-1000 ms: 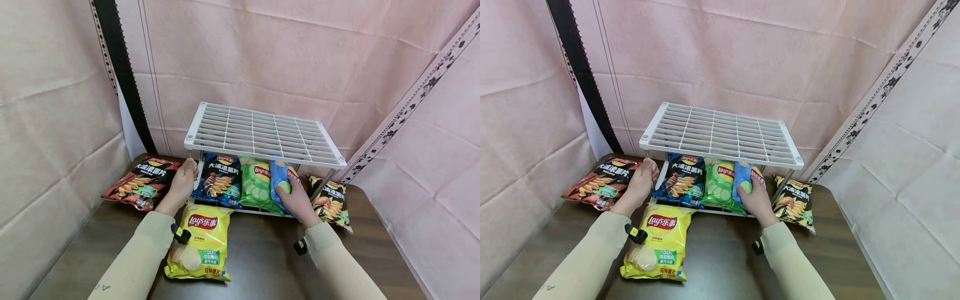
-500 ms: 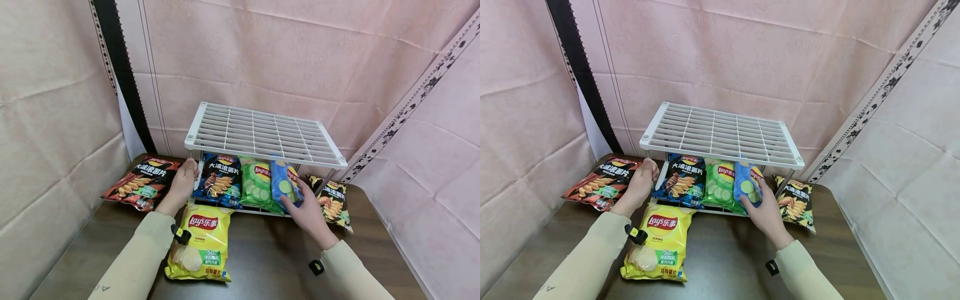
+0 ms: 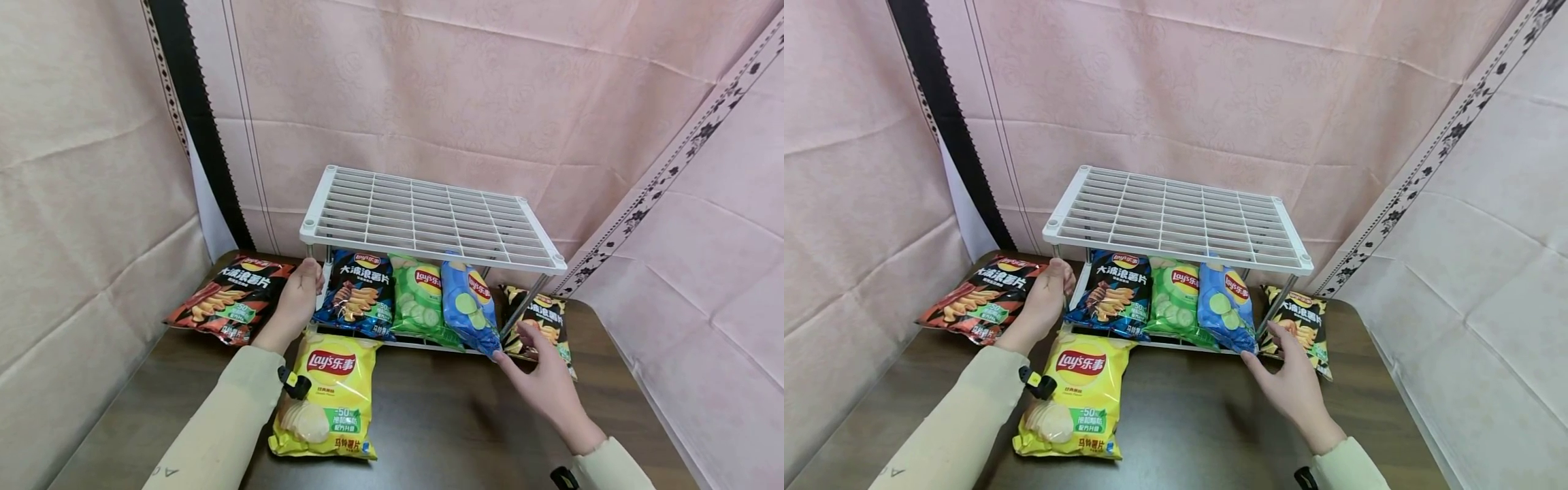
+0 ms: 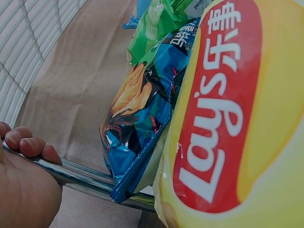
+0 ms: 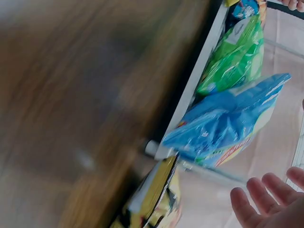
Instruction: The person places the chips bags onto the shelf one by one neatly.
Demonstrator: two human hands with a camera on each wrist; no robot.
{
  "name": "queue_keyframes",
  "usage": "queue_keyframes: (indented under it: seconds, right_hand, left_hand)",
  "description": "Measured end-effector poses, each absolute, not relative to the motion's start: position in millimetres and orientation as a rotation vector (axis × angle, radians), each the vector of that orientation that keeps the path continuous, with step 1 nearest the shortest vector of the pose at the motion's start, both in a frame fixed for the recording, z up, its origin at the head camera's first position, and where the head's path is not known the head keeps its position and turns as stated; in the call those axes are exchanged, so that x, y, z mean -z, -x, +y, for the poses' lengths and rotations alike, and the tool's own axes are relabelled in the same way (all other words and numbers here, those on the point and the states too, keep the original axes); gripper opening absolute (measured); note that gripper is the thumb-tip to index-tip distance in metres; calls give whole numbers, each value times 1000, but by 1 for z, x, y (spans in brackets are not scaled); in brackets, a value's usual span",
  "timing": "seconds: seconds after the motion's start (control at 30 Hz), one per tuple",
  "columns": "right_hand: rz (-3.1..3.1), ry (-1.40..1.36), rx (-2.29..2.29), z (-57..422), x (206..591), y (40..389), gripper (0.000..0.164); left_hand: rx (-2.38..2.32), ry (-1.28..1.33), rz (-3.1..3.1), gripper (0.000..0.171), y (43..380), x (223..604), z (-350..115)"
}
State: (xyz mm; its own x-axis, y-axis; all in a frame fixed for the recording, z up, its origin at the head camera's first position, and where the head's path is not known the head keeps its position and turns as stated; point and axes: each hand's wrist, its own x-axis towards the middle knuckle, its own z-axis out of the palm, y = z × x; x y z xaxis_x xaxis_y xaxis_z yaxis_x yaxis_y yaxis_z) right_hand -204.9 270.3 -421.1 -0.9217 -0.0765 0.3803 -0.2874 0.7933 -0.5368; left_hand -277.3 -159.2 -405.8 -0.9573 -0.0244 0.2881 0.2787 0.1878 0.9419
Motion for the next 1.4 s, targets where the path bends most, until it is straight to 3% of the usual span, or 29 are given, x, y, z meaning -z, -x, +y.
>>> queue_keyframes:
  seconds: [0.63, 0.9, 1.4]
  right_hand:
    - [-2635, 50, -931, 323, 427, 218, 79]
    - [-2660, 134, -948, 337, 428, 232, 85]
    - [-2749, 246, -958, 345, 433, 250, 98]
  left_hand:
    - [1837, 235, -2209, 54, 288, 420, -161]
    - [1838, 261, -2227, 54, 268, 394, -156]
    - [1840, 262, -2225, 56, 261, 386, -154]
